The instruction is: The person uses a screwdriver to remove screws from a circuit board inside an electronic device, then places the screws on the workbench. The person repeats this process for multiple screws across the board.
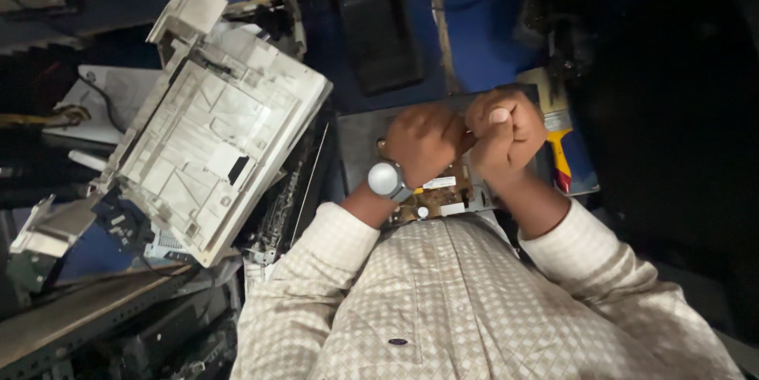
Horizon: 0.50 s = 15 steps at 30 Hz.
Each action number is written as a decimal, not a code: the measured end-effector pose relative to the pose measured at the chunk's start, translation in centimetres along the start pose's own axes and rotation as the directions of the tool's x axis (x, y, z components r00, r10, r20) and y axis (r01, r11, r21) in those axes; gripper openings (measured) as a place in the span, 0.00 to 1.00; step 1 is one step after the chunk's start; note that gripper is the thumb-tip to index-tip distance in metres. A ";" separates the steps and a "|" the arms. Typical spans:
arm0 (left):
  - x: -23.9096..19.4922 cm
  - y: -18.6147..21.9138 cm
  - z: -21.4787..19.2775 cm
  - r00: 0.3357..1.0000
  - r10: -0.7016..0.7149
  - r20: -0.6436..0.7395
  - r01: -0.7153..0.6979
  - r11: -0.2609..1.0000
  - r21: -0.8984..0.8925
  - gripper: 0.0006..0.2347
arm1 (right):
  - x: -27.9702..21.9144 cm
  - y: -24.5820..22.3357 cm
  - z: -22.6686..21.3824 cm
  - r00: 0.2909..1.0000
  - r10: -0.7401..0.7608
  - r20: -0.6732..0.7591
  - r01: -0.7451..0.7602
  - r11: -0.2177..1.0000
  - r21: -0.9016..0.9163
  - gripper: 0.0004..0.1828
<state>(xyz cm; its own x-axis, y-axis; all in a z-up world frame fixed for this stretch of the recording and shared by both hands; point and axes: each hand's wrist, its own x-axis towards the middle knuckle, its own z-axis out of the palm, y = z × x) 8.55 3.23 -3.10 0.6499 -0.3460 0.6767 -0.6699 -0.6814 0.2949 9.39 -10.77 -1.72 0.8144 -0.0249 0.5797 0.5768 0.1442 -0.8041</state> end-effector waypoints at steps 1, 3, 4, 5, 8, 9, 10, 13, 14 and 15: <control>0.0 -0.1 0.0 1.000 0.010 -0.005 -0.010 1.000 0.029 0.09 | 0.2 0.1 -0.1 1.000 0.005 0.022 -0.004 1.000 -0.001 0.19; -0.1 -0.2 0.1 0.999 0.038 -0.002 -0.037 0.996 0.077 0.08 | 0.4 0.2 -0.5 0.998 0.014 0.067 -0.014 1.000 -0.006 0.20; -0.3 -0.2 0.2 0.998 0.056 0.004 -0.056 0.994 0.096 0.07 | 0.6 0.2 -0.9 0.993 0.032 0.110 -0.040 0.997 0.063 0.21; -0.5 -0.2 0.3 0.997 0.072 0.011 -0.073 0.991 0.114 0.05 | 0.9 0.1 -1.2 0.987 0.049 0.155 -0.069 0.989 0.130 0.22; -0.9 -0.1 0.6 0.991 0.109 -0.074 -0.104 0.992 0.071 0.05 | 2.3 0.0 -2.5 0.938 0.071 0.339 -0.168 0.949 0.268 0.26; -1.0 0.0 0.8 0.993 0.102 -0.054 -0.098 0.993 0.070 0.05 | 3.0 0.0 -3.0 0.912 0.070 0.404 -0.204 0.932 0.299 0.27; -1.0 0.1 0.9 0.995 0.095 -0.035 -0.092 0.993 0.070 0.04 | 3.8 0.0 -3.4 0.868 0.074 0.491 -0.255 0.915 0.313 0.28; -0.9 0.3 1.0 0.991 0.119 -0.068 -0.113 0.990 0.082 0.05 | 6.3 0.4 -4.3 0.675 0.065 0.735 -0.441 0.834 0.331 0.30; -0.7 0.4 0.9 0.987 0.134 -0.094 -0.125 0.988 0.089 0.05 | 7.1 0.4 -4.4 0.583 0.056 0.811 -0.523 0.789 0.322 0.31; -0.5 0.4 0.7 0.984 0.137 -0.115 -0.126 0.987 0.095 0.05 | 7.8 0.5 -4.3 0.483 0.033 0.875 -0.598 0.742 0.303 0.32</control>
<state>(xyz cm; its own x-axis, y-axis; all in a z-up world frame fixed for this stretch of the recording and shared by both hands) 8.21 2.64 -3.75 0.5062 -0.3593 0.7840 -0.7093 -0.6906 0.1415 16.29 -15.16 1.85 0.3568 0.8580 0.3694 -0.0778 0.4213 -0.9036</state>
